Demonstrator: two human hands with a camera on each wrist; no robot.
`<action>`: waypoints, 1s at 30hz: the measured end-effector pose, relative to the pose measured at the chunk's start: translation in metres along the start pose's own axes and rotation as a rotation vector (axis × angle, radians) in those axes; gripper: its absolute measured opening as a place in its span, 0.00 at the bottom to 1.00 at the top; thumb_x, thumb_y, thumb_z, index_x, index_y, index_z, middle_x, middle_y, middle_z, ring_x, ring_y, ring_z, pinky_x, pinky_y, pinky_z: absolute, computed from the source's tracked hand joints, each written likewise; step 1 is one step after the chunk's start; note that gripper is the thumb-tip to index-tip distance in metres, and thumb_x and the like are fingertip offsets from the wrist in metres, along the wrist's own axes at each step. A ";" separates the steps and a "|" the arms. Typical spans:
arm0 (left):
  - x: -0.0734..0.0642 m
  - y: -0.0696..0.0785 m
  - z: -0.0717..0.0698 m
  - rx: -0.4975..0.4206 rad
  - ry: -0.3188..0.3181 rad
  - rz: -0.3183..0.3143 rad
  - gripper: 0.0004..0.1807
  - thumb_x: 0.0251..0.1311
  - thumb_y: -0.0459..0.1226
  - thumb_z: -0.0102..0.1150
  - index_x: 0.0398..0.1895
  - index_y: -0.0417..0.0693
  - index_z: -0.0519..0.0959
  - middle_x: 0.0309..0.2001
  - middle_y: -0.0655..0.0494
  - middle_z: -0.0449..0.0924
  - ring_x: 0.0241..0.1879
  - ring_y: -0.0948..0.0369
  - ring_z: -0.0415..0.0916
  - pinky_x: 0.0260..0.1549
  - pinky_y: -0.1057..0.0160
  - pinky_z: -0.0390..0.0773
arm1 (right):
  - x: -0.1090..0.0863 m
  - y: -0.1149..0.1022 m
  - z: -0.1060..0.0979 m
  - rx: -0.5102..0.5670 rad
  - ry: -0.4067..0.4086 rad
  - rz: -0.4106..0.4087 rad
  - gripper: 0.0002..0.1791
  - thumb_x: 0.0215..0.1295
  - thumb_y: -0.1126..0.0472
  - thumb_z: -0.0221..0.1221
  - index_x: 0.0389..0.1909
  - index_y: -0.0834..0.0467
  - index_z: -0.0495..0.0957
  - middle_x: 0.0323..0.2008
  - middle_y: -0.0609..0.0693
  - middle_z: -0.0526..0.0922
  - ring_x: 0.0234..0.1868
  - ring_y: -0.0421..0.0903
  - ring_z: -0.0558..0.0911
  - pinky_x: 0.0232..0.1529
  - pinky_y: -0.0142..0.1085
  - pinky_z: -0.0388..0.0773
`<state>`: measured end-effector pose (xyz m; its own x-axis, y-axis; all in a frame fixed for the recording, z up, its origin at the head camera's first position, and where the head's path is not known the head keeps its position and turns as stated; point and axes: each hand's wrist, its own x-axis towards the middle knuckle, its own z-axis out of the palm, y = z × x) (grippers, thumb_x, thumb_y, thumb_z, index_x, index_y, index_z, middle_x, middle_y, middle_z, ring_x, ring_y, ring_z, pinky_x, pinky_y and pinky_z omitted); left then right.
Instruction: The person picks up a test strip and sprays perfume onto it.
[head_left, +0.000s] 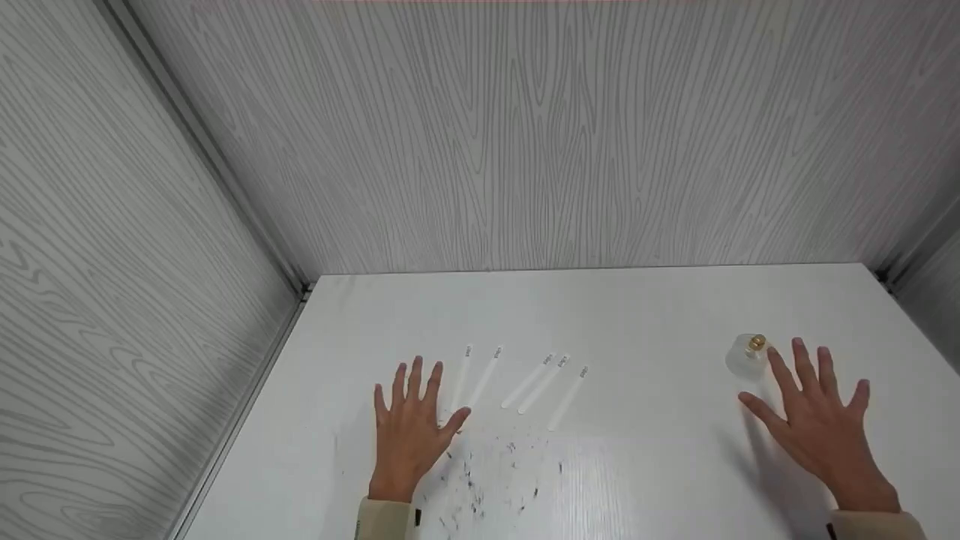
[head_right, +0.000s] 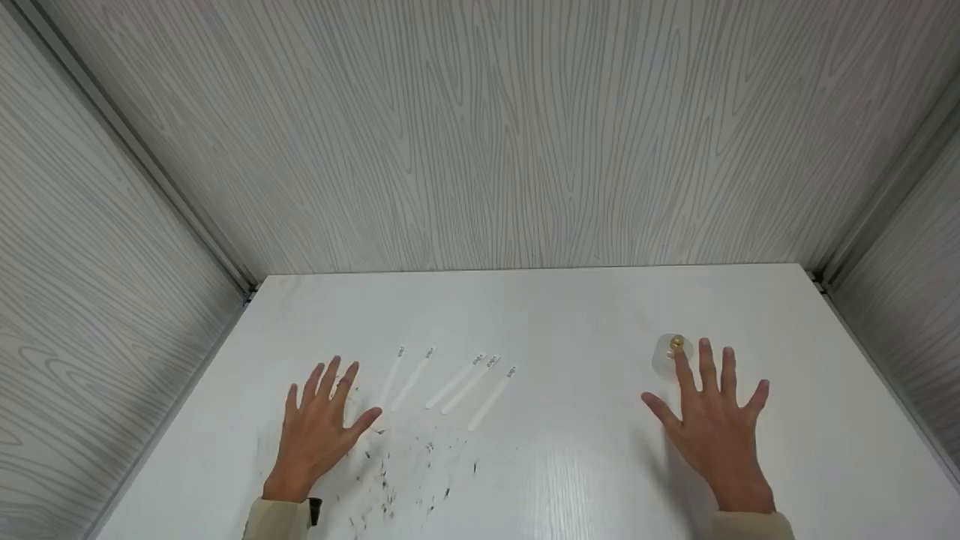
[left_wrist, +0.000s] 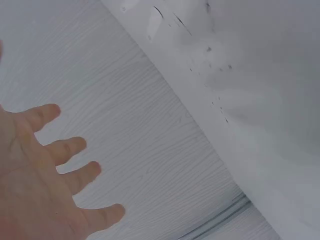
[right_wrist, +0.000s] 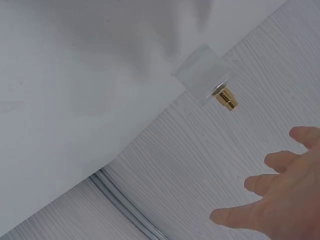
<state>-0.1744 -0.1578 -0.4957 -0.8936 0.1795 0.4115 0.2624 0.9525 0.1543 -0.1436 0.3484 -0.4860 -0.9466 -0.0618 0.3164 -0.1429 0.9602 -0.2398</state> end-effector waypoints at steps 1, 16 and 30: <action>0.001 0.003 0.001 -0.012 0.001 -0.001 0.41 0.61 0.58 0.63 0.69 0.41 0.73 0.69 0.36 0.68 0.68 0.38 0.64 0.62 0.29 0.63 | 0.001 0.000 -0.001 -0.007 0.041 -0.012 0.44 0.73 0.36 0.53 0.75 0.65 0.57 0.74 0.73 0.53 0.75 0.73 0.49 0.59 0.82 0.42; 0.016 0.040 0.021 -0.139 0.092 0.078 0.25 0.58 0.45 0.73 0.54 0.40 0.83 0.48 0.45 0.84 0.47 0.48 0.82 0.42 0.46 0.82 | 0.008 0.004 -0.007 -0.015 0.331 -0.100 0.37 0.43 0.70 0.78 0.57 0.70 0.74 0.53 0.74 0.76 0.46 0.75 0.78 0.25 0.66 0.75; 0.017 0.064 0.038 -0.264 0.069 0.045 0.18 0.55 0.42 0.75 0.45 0.43 0.86 0.40 0.47 0.87 0.33 0.53 0.83 0.27 0.55 0.82 | 0.014 0.000 0.006 -0.035 0.401 -0.196 0.38 0.38 0.70 0.79 0.55 0.71 0.76 0.50 0.72 0.79 0.42 0.72 0.80 0.23 0.63 0.77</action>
<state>-0.1865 -0.0848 -0.5133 -0.8543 0.1944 0.4821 0.3953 0.8452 0.3596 -0.1589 0.3460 -0.4865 -0.7147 -0.1393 0.6854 -0.2919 0.9500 -0.1112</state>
